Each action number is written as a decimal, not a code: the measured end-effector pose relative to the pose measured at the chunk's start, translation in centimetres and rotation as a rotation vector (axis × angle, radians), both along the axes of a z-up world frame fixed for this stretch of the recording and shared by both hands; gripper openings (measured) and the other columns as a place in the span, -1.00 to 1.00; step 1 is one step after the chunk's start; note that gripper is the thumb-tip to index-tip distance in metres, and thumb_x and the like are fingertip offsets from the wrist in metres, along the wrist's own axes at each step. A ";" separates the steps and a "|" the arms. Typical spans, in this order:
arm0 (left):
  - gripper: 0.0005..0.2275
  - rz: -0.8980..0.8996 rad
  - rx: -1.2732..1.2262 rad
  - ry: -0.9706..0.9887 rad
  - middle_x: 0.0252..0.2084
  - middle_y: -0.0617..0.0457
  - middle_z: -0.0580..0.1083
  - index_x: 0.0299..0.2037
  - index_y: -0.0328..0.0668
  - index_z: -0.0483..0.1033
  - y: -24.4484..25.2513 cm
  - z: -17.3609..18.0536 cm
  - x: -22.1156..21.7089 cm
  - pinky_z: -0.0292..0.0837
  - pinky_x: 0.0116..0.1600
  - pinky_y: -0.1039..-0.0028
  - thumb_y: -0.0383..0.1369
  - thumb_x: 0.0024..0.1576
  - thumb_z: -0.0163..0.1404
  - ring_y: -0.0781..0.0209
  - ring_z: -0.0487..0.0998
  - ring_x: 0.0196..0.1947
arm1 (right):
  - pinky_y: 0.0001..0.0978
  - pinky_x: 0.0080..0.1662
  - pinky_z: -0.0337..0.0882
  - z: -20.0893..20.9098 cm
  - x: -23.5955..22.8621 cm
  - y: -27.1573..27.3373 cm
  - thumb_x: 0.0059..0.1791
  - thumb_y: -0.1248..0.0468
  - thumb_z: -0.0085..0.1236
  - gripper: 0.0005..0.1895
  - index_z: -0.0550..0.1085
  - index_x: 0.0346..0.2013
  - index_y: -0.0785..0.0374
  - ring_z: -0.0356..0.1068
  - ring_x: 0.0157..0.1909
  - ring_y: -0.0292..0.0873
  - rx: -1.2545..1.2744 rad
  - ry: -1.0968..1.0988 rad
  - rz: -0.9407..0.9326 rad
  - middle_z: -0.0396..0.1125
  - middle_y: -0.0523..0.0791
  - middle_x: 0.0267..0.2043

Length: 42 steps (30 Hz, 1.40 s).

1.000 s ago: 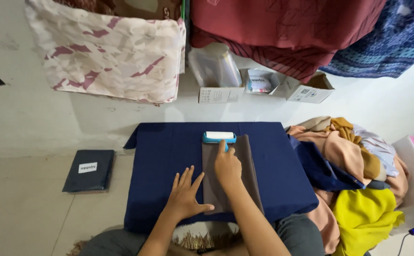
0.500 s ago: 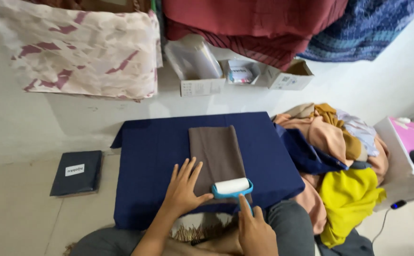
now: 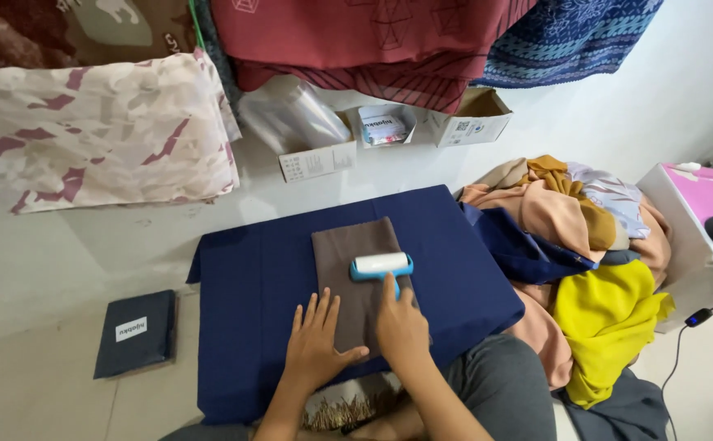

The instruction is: The person is cleaning a brown hijab with a lint roller and folding it on a blue mat.

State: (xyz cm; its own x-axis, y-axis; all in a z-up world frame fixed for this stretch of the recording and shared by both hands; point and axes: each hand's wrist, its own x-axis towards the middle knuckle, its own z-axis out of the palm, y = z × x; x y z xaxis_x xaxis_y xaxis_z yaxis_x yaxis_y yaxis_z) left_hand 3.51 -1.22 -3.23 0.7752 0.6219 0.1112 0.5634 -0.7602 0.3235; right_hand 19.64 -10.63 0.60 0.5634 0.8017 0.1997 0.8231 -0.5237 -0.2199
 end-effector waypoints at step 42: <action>0.06 -0.007 0.087 0.007 0.60 -0.12 -0.17 0.52 -0.21 -0.10 -0.2 0.1 -0.1 -0.35 0.51 -0.04 0.51 0.04 -0.16 -0.10 -0.19 0.57 | 0.07 -0.62 0.36 -0.5 3.5 -6.5 0.10 0.13 -0.13 -0.45 0.21 0.42 -0.01 0.39 -0.67 0.21 0.114 -0.169 -0.038 0.25 -0.02 -0.30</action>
